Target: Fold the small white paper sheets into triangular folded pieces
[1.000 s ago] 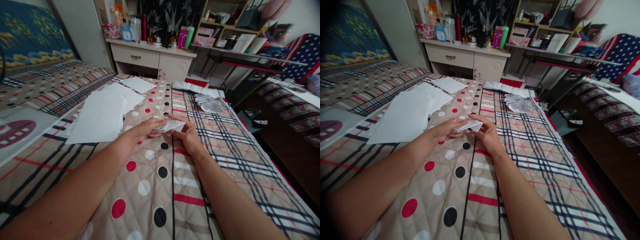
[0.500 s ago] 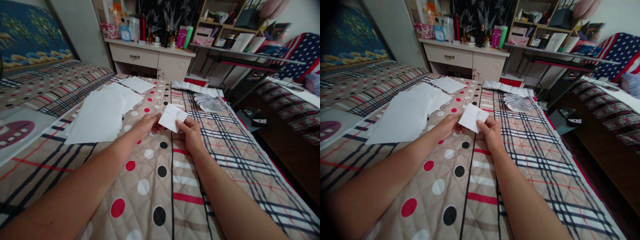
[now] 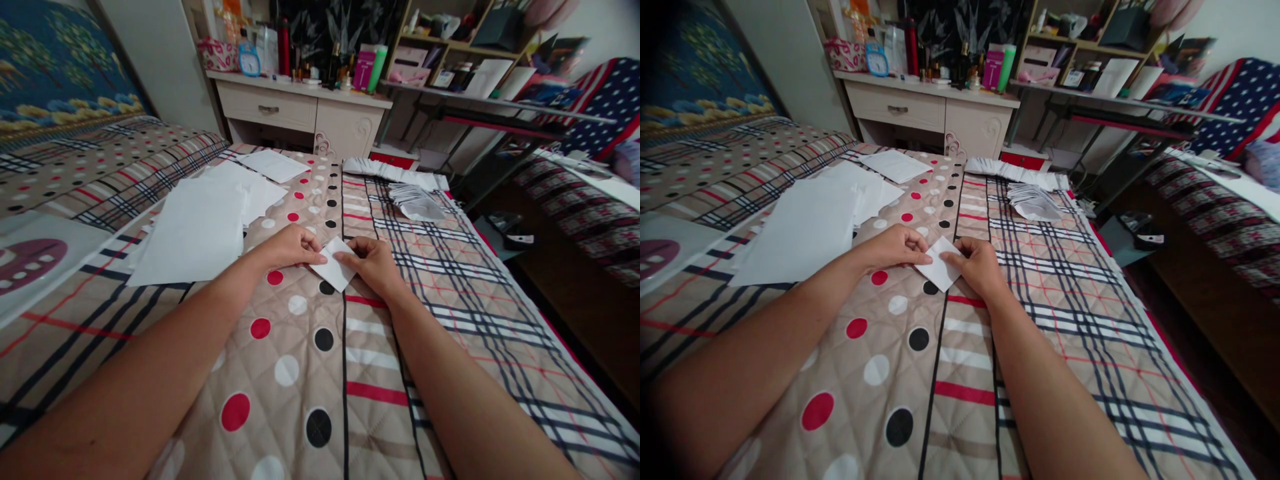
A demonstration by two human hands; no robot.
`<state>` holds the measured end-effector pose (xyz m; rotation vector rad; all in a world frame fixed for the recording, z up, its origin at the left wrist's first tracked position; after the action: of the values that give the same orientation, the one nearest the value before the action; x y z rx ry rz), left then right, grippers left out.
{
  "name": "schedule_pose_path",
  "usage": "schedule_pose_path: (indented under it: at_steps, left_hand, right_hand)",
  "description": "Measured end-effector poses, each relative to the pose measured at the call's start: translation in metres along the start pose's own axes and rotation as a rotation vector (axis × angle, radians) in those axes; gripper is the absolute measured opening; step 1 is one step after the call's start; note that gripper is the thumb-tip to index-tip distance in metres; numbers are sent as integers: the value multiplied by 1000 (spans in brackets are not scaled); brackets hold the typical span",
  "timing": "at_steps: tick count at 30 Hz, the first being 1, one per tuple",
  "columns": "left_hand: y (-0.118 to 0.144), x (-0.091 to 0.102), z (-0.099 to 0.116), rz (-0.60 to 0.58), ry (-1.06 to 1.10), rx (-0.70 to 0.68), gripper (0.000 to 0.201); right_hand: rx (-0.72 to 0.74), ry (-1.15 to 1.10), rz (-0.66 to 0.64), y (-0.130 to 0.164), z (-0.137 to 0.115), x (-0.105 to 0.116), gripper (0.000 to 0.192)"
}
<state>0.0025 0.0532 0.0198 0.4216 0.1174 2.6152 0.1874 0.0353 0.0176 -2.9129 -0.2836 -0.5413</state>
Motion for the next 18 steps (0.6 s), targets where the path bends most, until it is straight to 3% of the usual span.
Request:
schedule_pose_path:
  at_steps: [5,11,18]
  left_hand:
    - [-3,-1,1,41,-77,-92,21]
    - [-3,-4,4,3,-153,-216,19]
    - [0,-4,7,-37,-219,-368,10]
  right_hand:
    - [42,101,-24,-3,6,2,27]
    - [121,2,-65,-1,4,3,15]
    - [245,-63,-290,-1,-4,8,5]
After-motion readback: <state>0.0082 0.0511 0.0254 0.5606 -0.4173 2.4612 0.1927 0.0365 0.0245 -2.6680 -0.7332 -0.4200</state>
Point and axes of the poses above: each hand's wrist, its own y-axis away from the middle knuckle, its own x-axis out of the back of the hand, z = x × y, the point moved 4 cm from there along -y, towards the middle knuckle
